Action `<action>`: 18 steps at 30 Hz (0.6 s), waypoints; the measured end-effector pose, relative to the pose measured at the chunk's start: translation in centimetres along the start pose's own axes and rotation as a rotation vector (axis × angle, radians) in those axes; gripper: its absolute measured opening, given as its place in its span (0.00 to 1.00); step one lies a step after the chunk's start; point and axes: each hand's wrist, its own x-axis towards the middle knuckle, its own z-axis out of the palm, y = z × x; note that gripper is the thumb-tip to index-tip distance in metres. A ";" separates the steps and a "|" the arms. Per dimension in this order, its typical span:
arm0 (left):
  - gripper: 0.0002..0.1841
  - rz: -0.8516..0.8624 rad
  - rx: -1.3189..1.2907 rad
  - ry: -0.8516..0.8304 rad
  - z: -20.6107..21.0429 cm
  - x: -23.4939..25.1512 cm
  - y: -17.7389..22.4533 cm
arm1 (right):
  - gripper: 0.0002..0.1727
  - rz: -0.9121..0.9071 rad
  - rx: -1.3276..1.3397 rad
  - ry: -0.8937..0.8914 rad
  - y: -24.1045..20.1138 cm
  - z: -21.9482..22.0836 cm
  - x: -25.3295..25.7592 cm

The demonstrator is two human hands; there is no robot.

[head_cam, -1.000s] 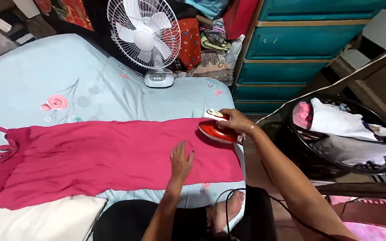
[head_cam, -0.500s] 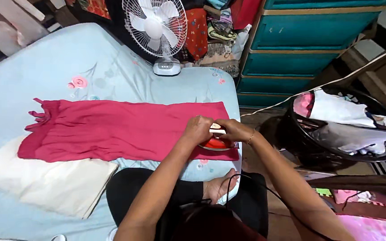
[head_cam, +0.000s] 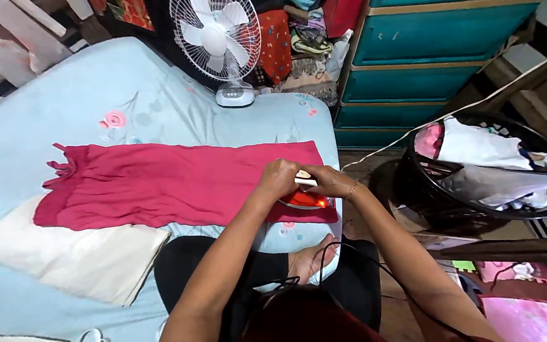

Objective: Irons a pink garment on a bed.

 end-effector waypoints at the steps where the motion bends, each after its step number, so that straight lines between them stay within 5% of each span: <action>1: 0.12 0.007 -0.009 0.012 0.1 0.0 -0.1 | 0.26 0.001 0.011 0.002 0.0 0.0 0.0; 18: 0.11 0.028 0.003 0.024 1.7 1.1 -1.0 | 0.26 -0.009 0.017 0.058 1.1 1.3 0.2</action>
